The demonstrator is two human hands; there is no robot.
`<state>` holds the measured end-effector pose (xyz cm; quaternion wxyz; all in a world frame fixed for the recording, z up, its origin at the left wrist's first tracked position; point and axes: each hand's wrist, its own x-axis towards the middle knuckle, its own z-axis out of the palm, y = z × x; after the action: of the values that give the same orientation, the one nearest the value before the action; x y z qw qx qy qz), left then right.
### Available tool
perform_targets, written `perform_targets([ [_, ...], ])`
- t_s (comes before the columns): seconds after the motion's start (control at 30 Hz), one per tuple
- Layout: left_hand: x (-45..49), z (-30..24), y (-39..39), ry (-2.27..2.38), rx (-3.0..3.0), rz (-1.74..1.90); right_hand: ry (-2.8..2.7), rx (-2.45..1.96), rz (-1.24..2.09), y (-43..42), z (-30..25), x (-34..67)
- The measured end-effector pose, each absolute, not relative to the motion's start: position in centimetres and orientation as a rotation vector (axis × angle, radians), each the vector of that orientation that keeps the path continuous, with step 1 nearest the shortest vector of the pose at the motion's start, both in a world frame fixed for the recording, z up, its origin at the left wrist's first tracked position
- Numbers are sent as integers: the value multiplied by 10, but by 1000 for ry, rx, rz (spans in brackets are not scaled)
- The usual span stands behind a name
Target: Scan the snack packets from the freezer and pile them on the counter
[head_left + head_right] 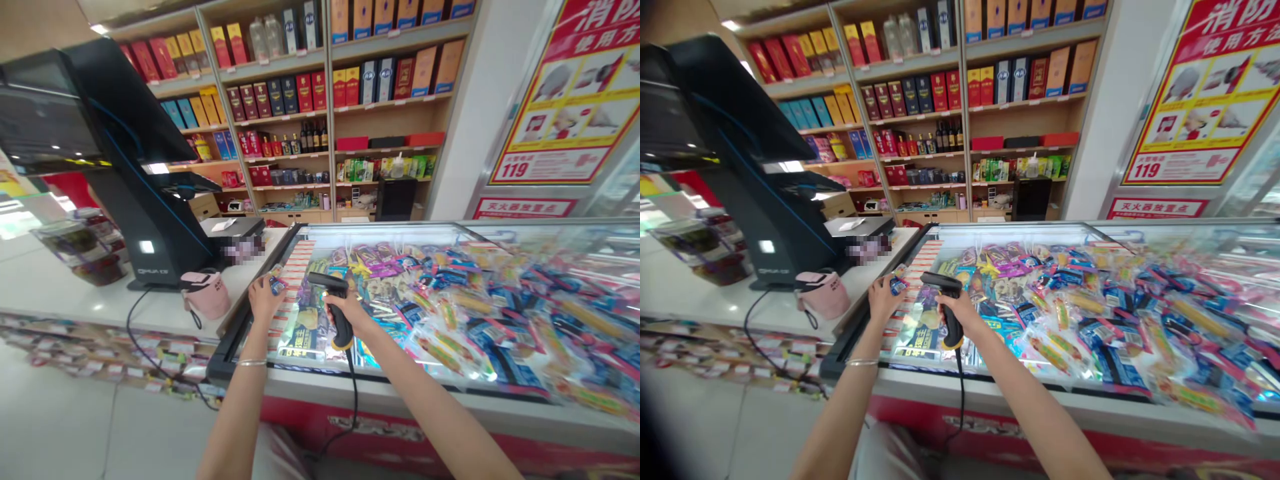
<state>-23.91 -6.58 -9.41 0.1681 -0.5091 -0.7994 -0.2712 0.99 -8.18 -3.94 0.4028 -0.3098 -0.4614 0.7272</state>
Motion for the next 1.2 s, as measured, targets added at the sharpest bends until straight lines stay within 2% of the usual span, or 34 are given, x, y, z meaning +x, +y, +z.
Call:
perform_targets([
  [0.4, -245, -96, -64, -2275, -1438, -787, -982, -889, 1999, -76, -73, 1],
  [0.7, -252, -97, -62, -2140, -1496, -725, -953, -848, 2036, -76, -67, 1],
  [0.87, -248, -90, -56, -2077, -1574, -723, -1019, -760, 1966, -78, -44, 27],
  [1.0, -209, -66, -48, -1931, -1732, -768, -1103, -746, 1827, -80, -16, 77],
  [1.2, -83, -28, -47, -1728, -1981, -833, -1036, -763, 1601, -77, 16, 166],
])
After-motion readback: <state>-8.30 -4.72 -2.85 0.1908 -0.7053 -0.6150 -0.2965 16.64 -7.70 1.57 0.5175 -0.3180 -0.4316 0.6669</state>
